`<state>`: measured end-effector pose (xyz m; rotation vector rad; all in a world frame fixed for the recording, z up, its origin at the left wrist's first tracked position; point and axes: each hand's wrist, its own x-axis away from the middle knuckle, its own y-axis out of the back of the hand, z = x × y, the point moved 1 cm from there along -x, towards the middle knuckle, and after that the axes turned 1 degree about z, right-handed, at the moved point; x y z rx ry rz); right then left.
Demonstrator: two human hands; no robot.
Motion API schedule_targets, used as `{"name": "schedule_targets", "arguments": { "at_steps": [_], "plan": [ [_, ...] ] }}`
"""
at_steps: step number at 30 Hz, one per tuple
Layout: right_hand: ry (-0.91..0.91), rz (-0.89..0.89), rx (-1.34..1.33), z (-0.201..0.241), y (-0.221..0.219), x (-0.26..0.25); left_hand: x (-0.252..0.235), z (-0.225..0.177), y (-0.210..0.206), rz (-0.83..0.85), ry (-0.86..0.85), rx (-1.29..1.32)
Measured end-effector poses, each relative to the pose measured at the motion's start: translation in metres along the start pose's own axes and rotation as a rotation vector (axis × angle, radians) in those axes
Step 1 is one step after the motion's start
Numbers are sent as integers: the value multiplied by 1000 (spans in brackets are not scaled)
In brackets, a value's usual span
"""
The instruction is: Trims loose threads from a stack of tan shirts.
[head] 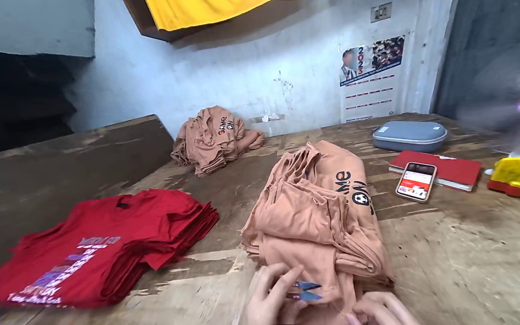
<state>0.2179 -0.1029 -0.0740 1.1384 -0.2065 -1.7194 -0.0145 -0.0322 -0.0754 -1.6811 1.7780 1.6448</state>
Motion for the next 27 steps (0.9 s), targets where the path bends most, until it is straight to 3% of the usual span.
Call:
{"name": "schedule_targets", "arguments": {
  "at_steps": [8, 17, 21, 27],
  "plan": [
    [-13, -121, -3, -9, -22, 2, -6, -29, -16, -84, -191, -379],
    [-15, -192, -45, -15, -22, 6, -9, -34, -27, -54, -286, -552],
    [6, -257, -139, -19, -21, 7, -8, -28, -28, -52, -283, -433],
    [102, -274, -173, -17, -22, 7, -5, -11, -22, 30, -64, -102]
  ]
}}
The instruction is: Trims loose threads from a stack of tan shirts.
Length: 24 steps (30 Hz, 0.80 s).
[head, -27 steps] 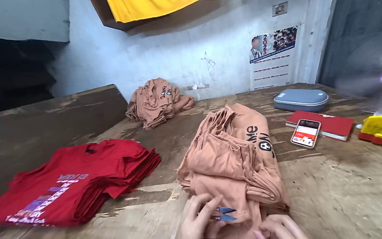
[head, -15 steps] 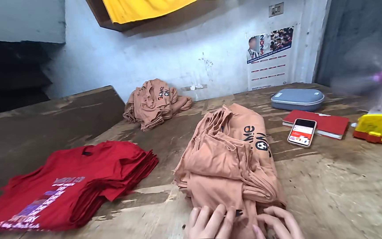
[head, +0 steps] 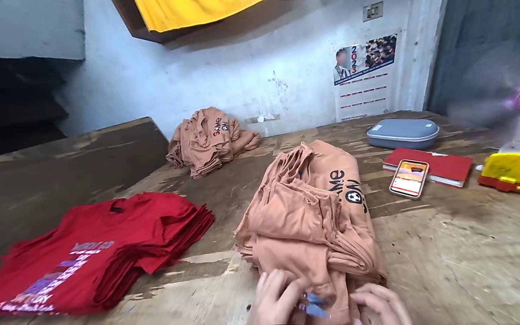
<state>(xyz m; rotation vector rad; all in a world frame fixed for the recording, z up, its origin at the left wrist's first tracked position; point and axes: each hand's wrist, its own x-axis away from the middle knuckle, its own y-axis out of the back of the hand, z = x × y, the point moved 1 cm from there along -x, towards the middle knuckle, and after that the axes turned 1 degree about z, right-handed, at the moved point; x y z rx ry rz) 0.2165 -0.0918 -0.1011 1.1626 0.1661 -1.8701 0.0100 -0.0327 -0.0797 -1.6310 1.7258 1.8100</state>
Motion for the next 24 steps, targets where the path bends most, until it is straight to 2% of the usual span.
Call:
{"name": "schedule_targets", "arguments": {
  "at_steps": [2, 4, 8, 10, 12, 14, 19, 22, 24],
  "plan": [
    [22, 36, 62, 10, -13, -4, -1, 8, -1, -10, 23, 112],
    [47, -3, 13, 15, -30, -11, -8, 10, 1, -6, 42, 242],
    [-26, -153, -470, 12, -54, -39, -24, 17, 1, -33, 191, 472],
    [-50, -136, -582, 9, -57, -48, -32, 20, -1, -36, 323, 599],
    [26, -13, -424, 11, -52, -47, -40, 23, 0, -7, 429, 682],
    [93, 25, -221, 13, -53, -41, -44, 22, 1, 16, 476, 732],
    [72, 99, -137, 11, -53, -41, -49, 17, 2, 65, 567, 824],
    [217, -14, 62, 4, -46, -37, -47, 15, 6, 105, 628, 878],
    [248, -83, 127, -1, -32, -29, -37, 16, 11, 124, 589, 884]
  ]
}}
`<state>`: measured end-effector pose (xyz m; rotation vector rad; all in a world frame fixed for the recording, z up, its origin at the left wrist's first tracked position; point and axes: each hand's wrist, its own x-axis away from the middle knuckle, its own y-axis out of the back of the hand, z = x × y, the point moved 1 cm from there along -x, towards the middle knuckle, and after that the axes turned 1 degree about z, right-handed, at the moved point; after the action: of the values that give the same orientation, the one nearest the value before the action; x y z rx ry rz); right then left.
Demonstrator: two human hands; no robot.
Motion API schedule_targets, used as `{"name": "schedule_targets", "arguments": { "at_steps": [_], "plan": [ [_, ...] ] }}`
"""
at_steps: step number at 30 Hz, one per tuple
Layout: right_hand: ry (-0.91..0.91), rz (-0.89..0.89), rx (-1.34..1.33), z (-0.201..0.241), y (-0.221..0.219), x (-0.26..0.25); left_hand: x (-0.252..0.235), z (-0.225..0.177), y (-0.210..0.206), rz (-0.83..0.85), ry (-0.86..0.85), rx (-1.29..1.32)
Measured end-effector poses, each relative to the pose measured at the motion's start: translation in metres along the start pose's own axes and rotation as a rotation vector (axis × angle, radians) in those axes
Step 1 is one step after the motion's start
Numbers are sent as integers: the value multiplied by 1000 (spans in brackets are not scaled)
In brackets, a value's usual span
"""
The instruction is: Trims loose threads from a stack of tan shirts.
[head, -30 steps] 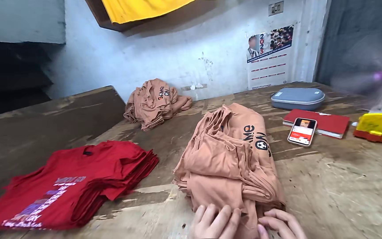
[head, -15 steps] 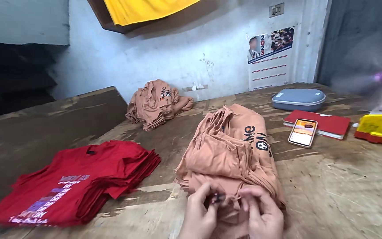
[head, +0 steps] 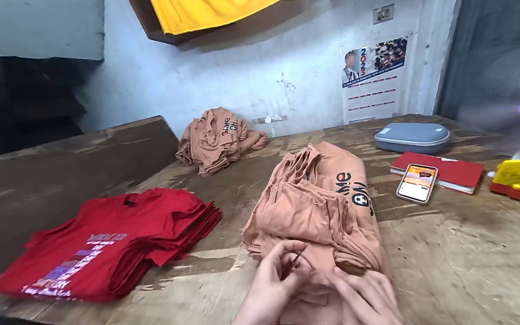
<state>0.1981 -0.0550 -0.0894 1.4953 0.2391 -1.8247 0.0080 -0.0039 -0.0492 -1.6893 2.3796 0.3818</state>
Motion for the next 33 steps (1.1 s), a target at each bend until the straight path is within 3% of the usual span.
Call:
{"name": "schedule_targets", "arguments": {
  "at_steps": [3, 7, 9, 15, 19, 21, 25, 29, 31, 33],
  "plan": [
    [-63, -66, -25, 3, 17, 13, 21, 2, 4, -52, -223, -257],
    [-97, -54, -112, 13, 23, 24, 40, 1, -10, -249, -717, -817],
    [-86, -58, -140, 17, 20, 25, 40, 4, -18, -286, -885, -1028],
    [-116, -63, -247, 15, 17, 25, 32, 12, -18, -382, -1023, -1185],
    [-74, 49, -185, 8, 25, 28, 32, 14, -25, -368, -1072, -1261],
    [-100, 62, -119, 9, 25, 25, 29, 14, -25, -366, -1039, -1208],
    [-139, 111, 72, 11, 14, -3, 24, 5, -21, -372, -713, -1059],
    [-161, 54, 119, 5, 8, -34, 7, -10, 20, -446, -526, -1029],
    [-290, 128, -30, 3, 10, -56, -8, -33, 41, -396, -370, -788],
    [-427, 228, -458, -1, 9, -78, -25, -55, 42, -260, -207, -411]
  ]
}}
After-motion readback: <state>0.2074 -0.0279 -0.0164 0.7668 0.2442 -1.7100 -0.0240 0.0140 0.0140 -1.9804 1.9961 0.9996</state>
